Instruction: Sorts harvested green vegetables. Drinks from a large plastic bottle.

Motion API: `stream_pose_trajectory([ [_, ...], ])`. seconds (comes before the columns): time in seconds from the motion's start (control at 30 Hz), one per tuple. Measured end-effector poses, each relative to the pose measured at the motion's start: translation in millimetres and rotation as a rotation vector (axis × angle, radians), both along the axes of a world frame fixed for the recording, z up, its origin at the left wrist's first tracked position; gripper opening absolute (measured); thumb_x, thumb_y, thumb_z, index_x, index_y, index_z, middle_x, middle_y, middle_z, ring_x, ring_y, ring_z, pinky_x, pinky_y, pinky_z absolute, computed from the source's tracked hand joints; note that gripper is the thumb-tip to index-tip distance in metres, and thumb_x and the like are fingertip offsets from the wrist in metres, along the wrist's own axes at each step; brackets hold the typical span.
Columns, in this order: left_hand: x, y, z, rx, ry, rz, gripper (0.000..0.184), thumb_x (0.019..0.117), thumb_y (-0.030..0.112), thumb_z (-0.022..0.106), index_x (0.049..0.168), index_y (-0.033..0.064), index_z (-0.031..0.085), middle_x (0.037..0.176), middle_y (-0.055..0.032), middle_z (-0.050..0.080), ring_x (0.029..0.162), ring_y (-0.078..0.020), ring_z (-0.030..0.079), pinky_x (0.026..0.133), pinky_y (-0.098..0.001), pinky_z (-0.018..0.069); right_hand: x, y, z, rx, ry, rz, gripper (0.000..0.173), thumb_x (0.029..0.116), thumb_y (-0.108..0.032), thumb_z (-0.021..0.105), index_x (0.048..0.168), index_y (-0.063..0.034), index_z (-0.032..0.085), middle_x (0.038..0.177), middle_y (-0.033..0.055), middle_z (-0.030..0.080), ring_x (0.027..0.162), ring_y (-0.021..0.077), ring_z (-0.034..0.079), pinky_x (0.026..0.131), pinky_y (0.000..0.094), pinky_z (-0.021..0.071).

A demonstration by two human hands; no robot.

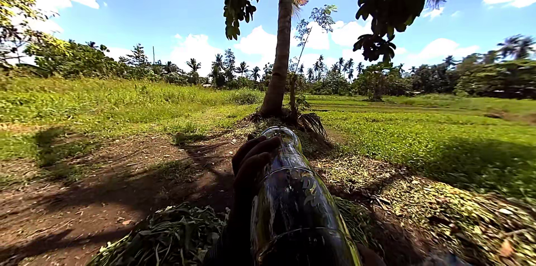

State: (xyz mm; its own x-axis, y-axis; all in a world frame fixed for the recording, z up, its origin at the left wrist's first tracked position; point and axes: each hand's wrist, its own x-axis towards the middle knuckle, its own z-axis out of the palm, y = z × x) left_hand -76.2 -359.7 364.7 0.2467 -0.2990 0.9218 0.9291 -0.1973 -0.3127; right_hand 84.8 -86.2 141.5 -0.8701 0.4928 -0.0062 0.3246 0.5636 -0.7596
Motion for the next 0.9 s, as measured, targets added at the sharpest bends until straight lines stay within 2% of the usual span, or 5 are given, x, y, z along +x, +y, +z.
stream_pose_trajectory([
  [0.3, -1.2, 2.7, 0.4, 0.011, 0.012, 0.022, 0.026, 0.1104, 0.027, 0.042, 0.127, 0.0201, 0.060, 0.129, 0.0087, 0.069, 0.128, -0.0074, 0.059, 0.109, -0.0249, 0.0449, -6.4, 6.8, -8.2, -0.002, -0.017, -0.001, 0.042, 0.1030, -0.032, 0.060, 0.124, 0.0036, 0.068, 0.120, 0.0242, 0.071, 0.114, 0.0364, 0.068, 0.105, 0.0562, 0.0493],
  [0.6, -3.9, 4.7, 0.5, 0.010, -0.006, -0.032, 0.024, 0.1089, 0.031, 0.046, 0.122, 0.0209, 0.063, 0.126, 0.0117, 0.069, 0.128, -0.0064, 0.059, 0.111, -0.0264, 0.0444, -12.5, 15.9, -19.8, 0.034, -0.061, -0.007, 0.044, 0.1028, -0.039, 0.058, 0.125, -0.0022, 0.069, 0.120, 0.0184, 0.072, 0.114, 0.0322, 0.069, 0.105, 0.0553, 0.0505],
  [0.7, -25.8, 14.1, -5.7, 0.036, 0.096, -0.067, 0.022, 0.1058, 0.023, 0.053, 0.123, 0.0130, 0.062, 0.130, -0.0015, 0.069, 0.131, -0.0192, 0.057, 0.114, -0.0362, 0.0423, -16.3, 21.1, -27.3, 0.059, -0.072, -0.012, 0.045, 0.1019, -0.042, 0.058, 0.125, -0.0054, 0.070, 0.119, 0.0159, 0.073, 0.113, 0.0307, 0.070, 0.104, 0.0564, 0.0510],
  [0.8, -10.8, 4.0, -2.8, -0.033, 0.013, -0.050, 0.022, 0.1068, 0.027, 0.051, 0.124, 0.0175, 0.061, 0.132, 0.0062, 0.066, 0.134, -0.0121, 0.054, 0.114, -0.0304, 0.0425, -18.5, 23.7, -30.5, 0.068, -0.092, -0.007, 0.046, 0.1018, -0.044, 0.058, 0.126, -0.0063, 0.070, 0.121, 0.0157, 0.073, 0.115, 0.0305, 0.069, 0.106, 0.0566, 0.0500],
  [0.9, 2.2, -5.5, 1.4, -0.100, -0.018, -0.039, 0.025, 0.1076, 0.031, 0.046, 0.118, 0.0116, 0.058, 0.129, 0.0015, 0.066, 0.135, -0.0123, 0.052, 0.116, -0.0313, 0.0366, -15.7, 18.5, -26.9, 0.056, -0.053, -0.009, 0.044, 0.1020, -0.038, 0.060, 0.125, -0.0020, 0.070, 0.121, 0.0200, 0.072, 0.115, 0.0340, 0.068, 0.106, 0.0575, 0.0490],
])
